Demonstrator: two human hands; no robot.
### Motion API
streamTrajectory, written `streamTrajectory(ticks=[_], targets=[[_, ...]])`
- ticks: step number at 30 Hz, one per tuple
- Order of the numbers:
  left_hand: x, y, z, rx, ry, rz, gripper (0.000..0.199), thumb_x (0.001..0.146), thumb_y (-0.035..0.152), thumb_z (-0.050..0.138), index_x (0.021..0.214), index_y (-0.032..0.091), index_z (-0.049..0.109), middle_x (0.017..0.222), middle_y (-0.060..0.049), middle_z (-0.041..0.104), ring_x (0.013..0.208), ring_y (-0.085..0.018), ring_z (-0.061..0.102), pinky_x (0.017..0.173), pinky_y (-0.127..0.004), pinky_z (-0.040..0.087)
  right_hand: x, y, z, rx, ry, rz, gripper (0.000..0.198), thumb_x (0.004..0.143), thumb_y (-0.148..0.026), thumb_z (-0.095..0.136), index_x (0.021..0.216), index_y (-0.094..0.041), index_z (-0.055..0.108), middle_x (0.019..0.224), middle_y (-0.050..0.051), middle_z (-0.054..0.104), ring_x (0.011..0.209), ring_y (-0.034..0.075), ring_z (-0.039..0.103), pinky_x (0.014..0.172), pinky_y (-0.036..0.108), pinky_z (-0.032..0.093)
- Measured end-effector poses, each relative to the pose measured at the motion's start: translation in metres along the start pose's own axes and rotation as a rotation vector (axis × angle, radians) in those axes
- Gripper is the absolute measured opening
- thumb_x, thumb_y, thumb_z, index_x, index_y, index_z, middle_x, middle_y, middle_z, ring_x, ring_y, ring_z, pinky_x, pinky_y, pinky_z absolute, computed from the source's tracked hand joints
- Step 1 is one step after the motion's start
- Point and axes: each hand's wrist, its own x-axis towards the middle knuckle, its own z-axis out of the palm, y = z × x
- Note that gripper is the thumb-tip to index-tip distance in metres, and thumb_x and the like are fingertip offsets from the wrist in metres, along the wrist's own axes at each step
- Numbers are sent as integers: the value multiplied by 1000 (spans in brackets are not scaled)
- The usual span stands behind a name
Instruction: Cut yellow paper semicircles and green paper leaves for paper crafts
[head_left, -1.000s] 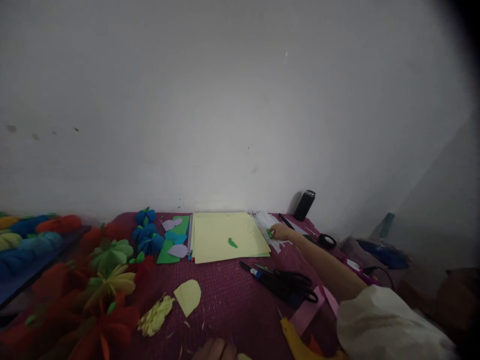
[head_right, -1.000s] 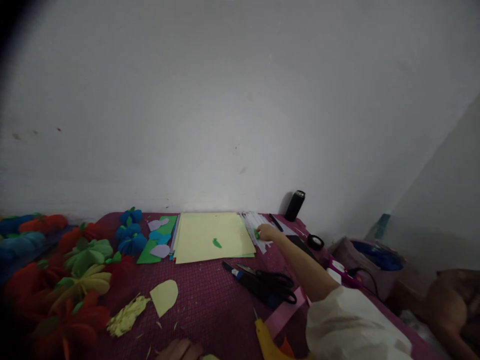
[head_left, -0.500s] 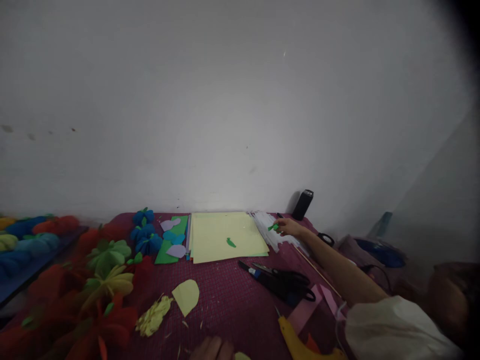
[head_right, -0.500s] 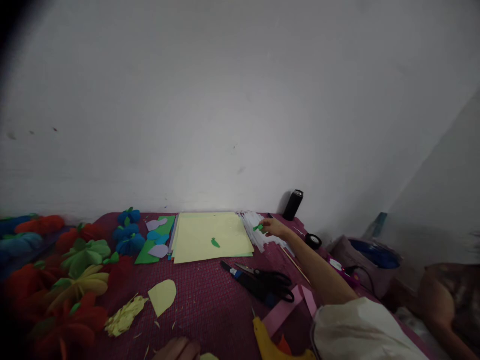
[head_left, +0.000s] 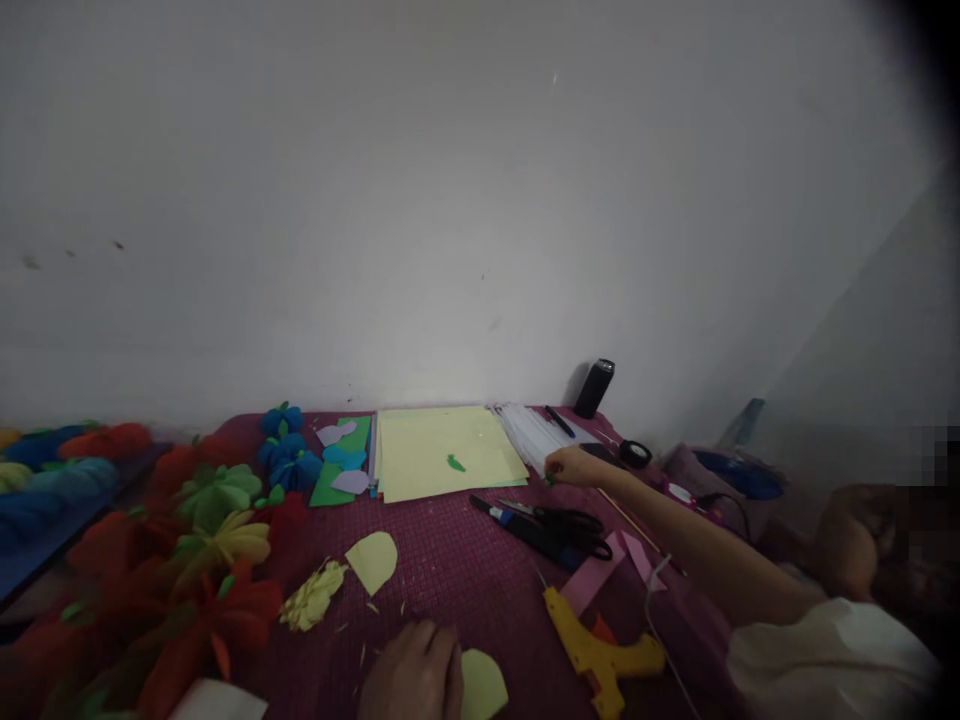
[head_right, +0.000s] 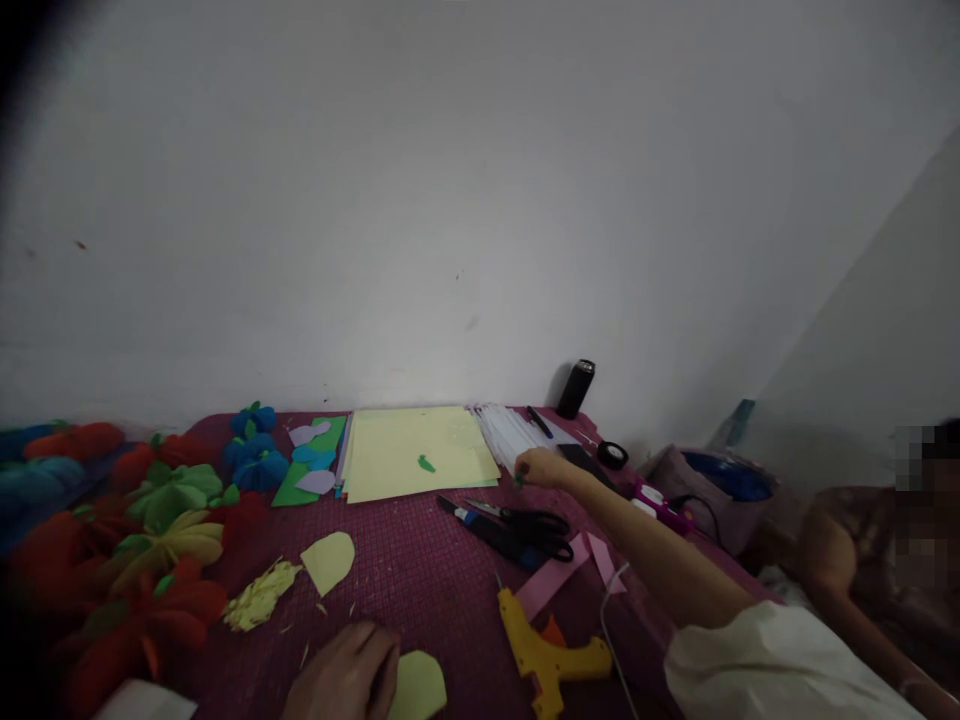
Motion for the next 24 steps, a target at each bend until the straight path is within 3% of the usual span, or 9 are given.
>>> streamTrajectory(ticks=[6,10,17,24], targets=[[3,9,-20,-84,-59,-116,26,82,9,40,81,22,63,78,-1,64,76,-17,60,70,-28,45,-1,-26,-18,-100,73,-24,24,88,-28,50,109,-18,55,114,7,55,97,19,56,83,40,47],[3,13,-21,-117,-75,-146,25,82,10,42,82,22,63,80,-2,65,76,-18,60,70,-30,45,23,-78,-21,-94,106,-50,23,89,-29,48,108,-19,56,114,7,56,96,19,56,82,39,47],[5,15,-24,-137,-118,-217,22,82,13,43,81,21,64,82,-2,65,80,-19,59,72,-30,44,82,-172,1,-60,51,25,27,88,-29,51,112,-16,53,114,8,55,94,20,57,79,39,49],[7,17,-28,-125,-149,-207,18,81,16,45,80,20,63,83,-4,66,81,-21,59,72,-31,45,86,-196,4,-4,-80,125,28,87,-29,53,112,-15,54,113,7,55,94,21,57,78,38,49]])
